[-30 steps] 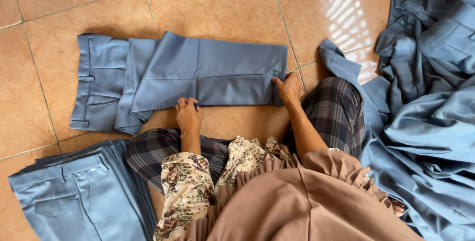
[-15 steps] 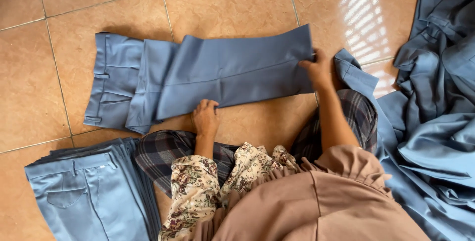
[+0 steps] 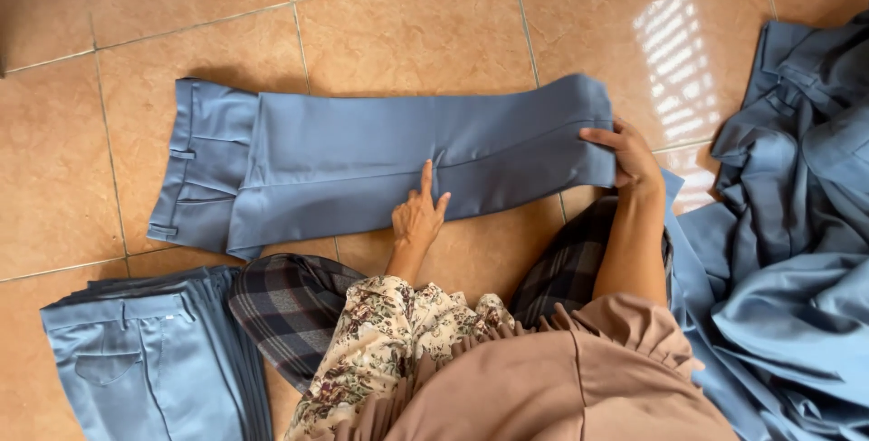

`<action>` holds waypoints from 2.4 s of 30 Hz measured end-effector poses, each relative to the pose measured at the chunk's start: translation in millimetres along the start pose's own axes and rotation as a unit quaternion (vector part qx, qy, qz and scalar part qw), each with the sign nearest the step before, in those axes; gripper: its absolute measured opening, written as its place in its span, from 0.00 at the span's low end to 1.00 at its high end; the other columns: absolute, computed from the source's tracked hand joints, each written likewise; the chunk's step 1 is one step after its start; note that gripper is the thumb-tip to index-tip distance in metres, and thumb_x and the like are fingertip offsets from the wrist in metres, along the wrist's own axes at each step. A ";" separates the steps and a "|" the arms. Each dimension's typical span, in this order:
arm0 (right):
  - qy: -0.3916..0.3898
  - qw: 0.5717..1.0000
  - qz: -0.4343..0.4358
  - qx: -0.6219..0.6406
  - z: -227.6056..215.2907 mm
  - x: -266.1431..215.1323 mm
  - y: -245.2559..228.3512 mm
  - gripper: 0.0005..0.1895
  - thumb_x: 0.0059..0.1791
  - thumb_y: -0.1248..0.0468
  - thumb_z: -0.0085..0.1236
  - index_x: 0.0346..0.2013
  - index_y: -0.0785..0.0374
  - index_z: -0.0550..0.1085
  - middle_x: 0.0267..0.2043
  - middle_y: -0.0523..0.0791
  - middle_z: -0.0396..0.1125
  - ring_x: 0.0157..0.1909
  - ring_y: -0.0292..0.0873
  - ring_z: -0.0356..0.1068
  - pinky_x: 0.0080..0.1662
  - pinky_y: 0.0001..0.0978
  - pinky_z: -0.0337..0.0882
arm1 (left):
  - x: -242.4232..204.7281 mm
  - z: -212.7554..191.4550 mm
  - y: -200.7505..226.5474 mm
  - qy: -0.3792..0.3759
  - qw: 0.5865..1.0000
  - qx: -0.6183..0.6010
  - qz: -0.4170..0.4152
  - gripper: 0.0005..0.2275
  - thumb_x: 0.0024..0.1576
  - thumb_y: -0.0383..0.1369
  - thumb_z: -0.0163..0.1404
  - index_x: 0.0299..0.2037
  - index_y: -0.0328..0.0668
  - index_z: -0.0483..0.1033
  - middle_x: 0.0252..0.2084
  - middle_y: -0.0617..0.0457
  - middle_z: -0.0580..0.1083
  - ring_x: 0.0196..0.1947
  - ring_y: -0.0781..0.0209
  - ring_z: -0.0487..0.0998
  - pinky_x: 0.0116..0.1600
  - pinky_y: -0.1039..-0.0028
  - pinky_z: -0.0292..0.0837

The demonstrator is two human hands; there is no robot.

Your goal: Folding blue trousers and stacking them neatly on the floor.

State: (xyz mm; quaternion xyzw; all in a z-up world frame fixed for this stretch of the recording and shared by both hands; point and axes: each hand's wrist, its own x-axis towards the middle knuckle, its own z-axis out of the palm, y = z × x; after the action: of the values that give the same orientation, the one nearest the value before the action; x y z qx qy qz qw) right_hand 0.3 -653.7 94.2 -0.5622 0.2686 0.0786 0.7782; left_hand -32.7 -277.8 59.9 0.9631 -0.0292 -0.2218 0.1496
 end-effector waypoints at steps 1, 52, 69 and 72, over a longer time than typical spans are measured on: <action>-0.005 1.000 0.000 0.001 -11.7 1.3 3.8 0.28 0.40 0.67 0.71 0.54 0.60 0.75 0.42 0.47 0.73 0.39 0.47 0.77 0.40 0.39 0.78 | 1.9 1.6 5.6 0.003 1.000 0.002 -0.004 0.32 0.65 0.52 0.37 0.77 0.60 0.38 0.45 0.38 0.77 0.44 0.33 0.82 0.52 0.50 0.73; 0.021 0.810 -0.419 -0.410 164.2 -6.6 78.7 0.20 0.54 0.68 0.57 0.62 0.60 0.74 0.57 0.54 0.70 0.60 0.58 0.69 0.58 0.48 0.70 | 42.3 27.7 -1.1 0.428 0.888 -0.167 0.036 0.24 0.53 0.26 0.57 0.61 0.54 0.71 0.59 0.50 0.68 0.62 0.48 0.70 0.63 0.58 0.67; 0.199 0.635 -0.297 -0.685 105.1 51.1 96.1 0.30 0.61 0.45 0.37 0.76 0.53 0.57 0.80 0.50 0.45 0.79 0.56 0.40 0.68 0.68 0.38 | 87.5 51.6 -24.2 0.301 0.948 0.083 0.059 0.22 0.69 0.50 0.29 0.73 0.69 0.57 0.78 0.58 0.51 0.77 0.50 0.47 0.77 0.51 0.35; 0.054 0.631 -0.373 -0.678 127.8 58.7 120.1 0.33 0.59 0.37 0.34 0.75 0.47 0.59 0.78 0.42 0.50 0.80 0.46 0.40 0.72 0.64 0.29 | 86.7 51.3 -24.6 0.285 0.954 0.076 0.055 0.22 0.69 0.50 0.30 0.73 0.70 0.56 0.78 0.58 0.50 0.78 0.50 0.46 0.77 0.51 0.34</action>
State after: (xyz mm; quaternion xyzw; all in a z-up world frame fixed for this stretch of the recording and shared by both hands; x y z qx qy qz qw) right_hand 41.0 -504.4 -7.0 -0.9869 -0.0511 -0.0889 0.1244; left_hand 22.7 -279.1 -27.8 0.9918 -0.0546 0.0731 0.0900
